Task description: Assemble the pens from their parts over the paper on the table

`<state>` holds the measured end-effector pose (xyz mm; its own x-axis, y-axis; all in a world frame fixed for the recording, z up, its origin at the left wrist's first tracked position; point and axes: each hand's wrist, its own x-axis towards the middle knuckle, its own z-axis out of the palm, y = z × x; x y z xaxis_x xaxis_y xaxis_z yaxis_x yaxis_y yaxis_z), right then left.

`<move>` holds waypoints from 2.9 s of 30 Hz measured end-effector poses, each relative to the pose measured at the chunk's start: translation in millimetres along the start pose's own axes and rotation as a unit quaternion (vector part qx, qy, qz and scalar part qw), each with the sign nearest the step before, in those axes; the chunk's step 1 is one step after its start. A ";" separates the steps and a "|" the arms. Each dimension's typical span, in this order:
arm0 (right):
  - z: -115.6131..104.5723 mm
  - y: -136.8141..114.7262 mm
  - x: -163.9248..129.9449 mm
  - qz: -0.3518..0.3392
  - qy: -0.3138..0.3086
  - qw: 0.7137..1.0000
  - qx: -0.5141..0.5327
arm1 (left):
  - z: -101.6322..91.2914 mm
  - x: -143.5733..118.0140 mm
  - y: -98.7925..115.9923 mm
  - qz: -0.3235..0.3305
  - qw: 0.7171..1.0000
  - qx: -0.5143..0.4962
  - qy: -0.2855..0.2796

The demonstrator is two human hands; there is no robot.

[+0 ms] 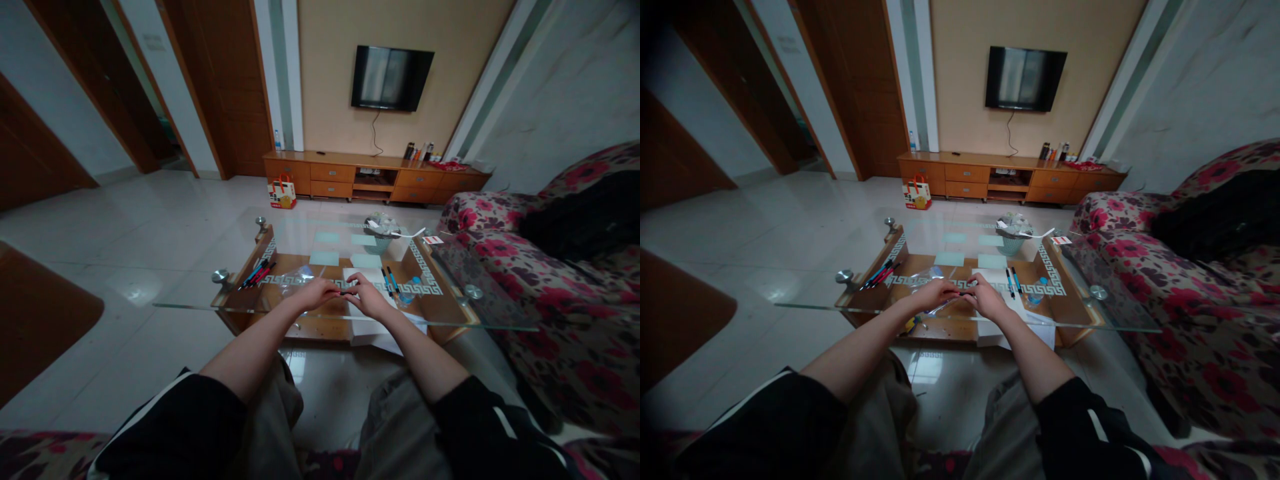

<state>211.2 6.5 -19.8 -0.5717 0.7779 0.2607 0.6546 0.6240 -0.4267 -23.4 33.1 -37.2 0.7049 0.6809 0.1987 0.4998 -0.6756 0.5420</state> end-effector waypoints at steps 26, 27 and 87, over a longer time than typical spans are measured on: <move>-2.7 1.6 0.6 0.000 0.003 1.000 0.002 | -6.8 -0.6 10.7 -0.035 0.997 -0.058 -0.031; -2.6 1.7 0.6 0.000 0.003 1.000 0.003 | -6.9 -0.7 10.5 -0.037 0.997 -0.056 -0.032; -10.4 48.2 -4.7 0.175 0.207 0.954 0.126 | -14.2 -10.8 1.8 -0.085 0.994 0.040 0.052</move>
<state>250.5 33.7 -32.6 -0.0603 0.9302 0.3620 0.6008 0.3234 -0.7310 -37.2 28.6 -26.8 0.5538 0.8094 0.1952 0.6487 -0.5664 0.5083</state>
